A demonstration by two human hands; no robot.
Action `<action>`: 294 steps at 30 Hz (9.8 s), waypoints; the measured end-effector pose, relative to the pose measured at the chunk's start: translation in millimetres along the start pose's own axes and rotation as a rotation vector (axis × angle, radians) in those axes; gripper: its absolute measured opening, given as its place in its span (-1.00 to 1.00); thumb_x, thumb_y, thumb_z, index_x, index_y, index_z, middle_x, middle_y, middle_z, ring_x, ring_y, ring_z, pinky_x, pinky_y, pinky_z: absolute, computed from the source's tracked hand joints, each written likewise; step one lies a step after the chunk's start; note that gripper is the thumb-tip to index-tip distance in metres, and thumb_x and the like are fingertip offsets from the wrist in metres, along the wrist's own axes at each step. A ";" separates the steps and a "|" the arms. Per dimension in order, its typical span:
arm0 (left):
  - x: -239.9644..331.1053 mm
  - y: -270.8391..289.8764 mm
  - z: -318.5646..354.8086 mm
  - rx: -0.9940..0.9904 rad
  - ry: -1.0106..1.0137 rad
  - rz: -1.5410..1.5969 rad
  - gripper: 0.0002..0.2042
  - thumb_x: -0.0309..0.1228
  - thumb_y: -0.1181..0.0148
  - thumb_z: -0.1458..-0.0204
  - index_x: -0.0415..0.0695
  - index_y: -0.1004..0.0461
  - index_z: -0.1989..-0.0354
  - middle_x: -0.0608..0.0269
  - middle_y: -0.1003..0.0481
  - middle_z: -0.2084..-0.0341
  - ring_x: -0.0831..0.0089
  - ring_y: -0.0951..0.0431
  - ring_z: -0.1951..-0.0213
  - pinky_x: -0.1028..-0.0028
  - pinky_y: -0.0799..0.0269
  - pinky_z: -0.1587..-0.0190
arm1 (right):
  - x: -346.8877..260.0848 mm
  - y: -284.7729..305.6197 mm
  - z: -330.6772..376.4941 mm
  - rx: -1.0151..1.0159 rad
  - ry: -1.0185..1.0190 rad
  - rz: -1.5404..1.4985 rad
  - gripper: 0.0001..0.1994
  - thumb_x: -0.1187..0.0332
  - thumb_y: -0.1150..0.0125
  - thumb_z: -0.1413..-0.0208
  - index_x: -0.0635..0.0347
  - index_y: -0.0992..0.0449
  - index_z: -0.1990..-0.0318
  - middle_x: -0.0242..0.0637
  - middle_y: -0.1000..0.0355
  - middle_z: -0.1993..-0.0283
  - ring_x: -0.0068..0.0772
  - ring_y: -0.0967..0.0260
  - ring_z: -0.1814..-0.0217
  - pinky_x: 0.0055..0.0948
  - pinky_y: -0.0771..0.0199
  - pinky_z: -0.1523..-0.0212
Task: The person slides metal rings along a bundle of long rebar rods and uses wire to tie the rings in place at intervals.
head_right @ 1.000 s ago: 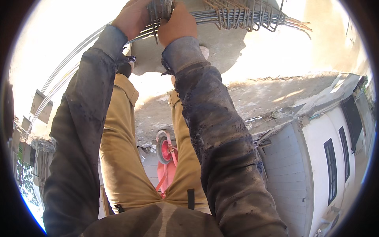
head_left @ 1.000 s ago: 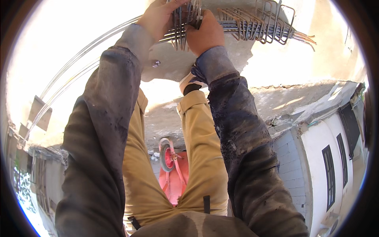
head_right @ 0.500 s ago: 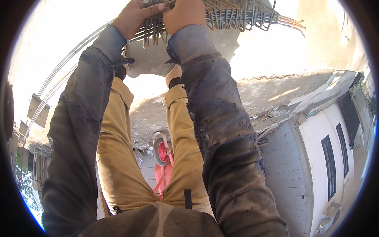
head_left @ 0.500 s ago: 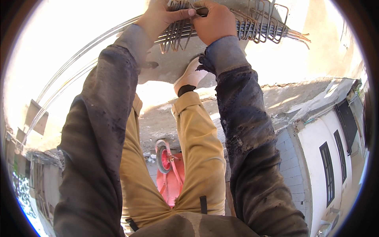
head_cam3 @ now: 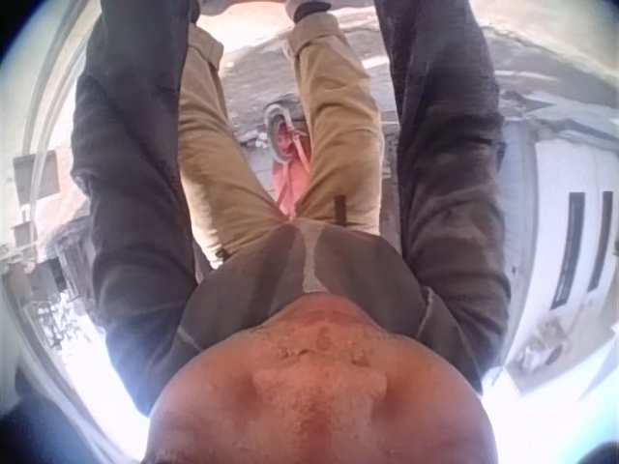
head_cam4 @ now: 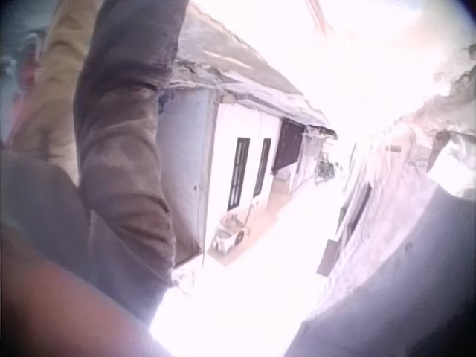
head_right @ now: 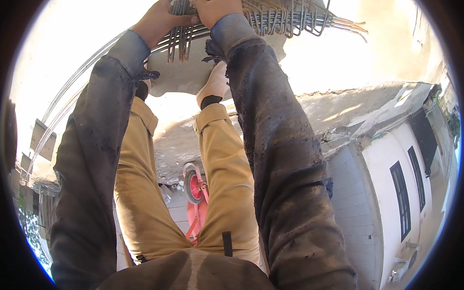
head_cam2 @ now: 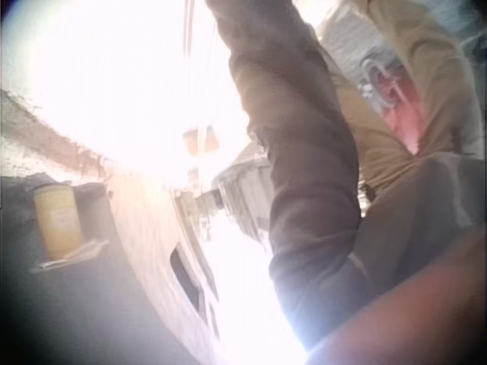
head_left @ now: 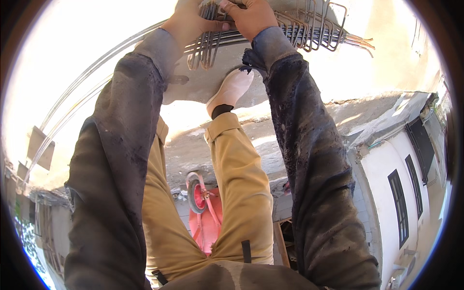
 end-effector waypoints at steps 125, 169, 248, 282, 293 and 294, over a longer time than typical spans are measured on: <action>10.3 43.4 35.0 0.219 0.051 -0.127 -0.36 -0.72 -0.03 0.10 -0.33 0.04 -0.21 -0.02 -0.44 0.26 0.33 -0.51 0.30 0.49 -0.49 0.26 | 88.9 -88.8 71.9 -0.139 -0.219 -0.949 -0.73 0.30 -0.38 0.19 0.19 -0.50 0.32 -0.36 -0.44 0.38 -0.52 -0.27 0.33 -0.49 -0.22 0.25; -17.3 -6.4 -19.0 -0.045 0.141 0.286 -0.29 -0.64 -0.10 0.04 -0.29 0.17 -0.25 -0.05 -0.42 0.22 0.38 -0.51 0.33 0.50 -0.52 0.31 | 28.3 14.9 74.0 0.437 -0.018 0.174 -0.80 0.47 -0.12 0.07 0.23 -0.47 0.23 -0.13 -0.39 0.26 -0.16 -0.41 0.32 -0.27 -0.40 0.25; -125.9 -41.5 155.3 0.112 0.237 -0.059 -0.66 -0.42 -0.10 -0.02 -0.27 -0.31 0.03 0.15 -0.44 0.22 0.44 -0.42 0.12 0.49 -0.36 0.09 | 122.5 6.8 103.1 0.362 -0.131 -0.347 -0.80 0.56 -0.18 0.08 0.27 -0.38 0.25 -0.29 -0.44 0.29 -0.49 -0.39 0.17 -0.49 -0.42 0.17; -53.5 15.7 145.2 0.254 -0.087 0.161 -0.43 -0.56 0.04 0.11 -0.14 -0.14 -0.19 0.19 -0.18 -0.15 0.28 -0.12 -0.19 0.37 -0.15 -0.11 | -6.2 -72.9 109.1 0.404 -0.051 0.391 -0.68 0.36 -0.07 0.09 0.26 -0.45 0.12 -0.12 -0.40 0.24 -0.13 -0.40 0.23 -0.25 -0.40 0.23; -55.8 2.4 136.9 0.138 -0.083 0.537 -0.50 -0.35 0.10 -0.14 -0.21 -0.01 -0.25 0.11 -0.12 -0.19 0.35 -0.10 -0.20 0.43 0.03 -0.21 | -8.0 -78.7 104.1 0.414 -0.086 0.262 -0.68 0.37 -0.10 0.09 0.32 -0.41 0.15 -0.11 -0.38 0.28 -0.12 -0.38 0.26 -0.26 -0.39 0.25; -57.3 2.0 136.2 0.135 -0.074 0.538 -0.49 -0.34 0.10 -0.14 -0.21 -0.01 -0.25 0.11 -0.13 -0.18 0.36 -0.10 -0.20 0.43 0.03 -0.21 | -7.9 -77.4 102.6 0.422 -0.083 0.249 -0.68 0.37 -0.10 0.09 0.33 -0.41 0.15 -0.11 -0.38 0.28 -0.13 -0.38 0.27 -0.26 -0.38 0.25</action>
Point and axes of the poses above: each hand's wrist, its own z-axis away from the middle knuckle, its own y-axis out of the back of the hand, x = y × z, the point moved 10 cm from there along -z, towards the middle knuckle
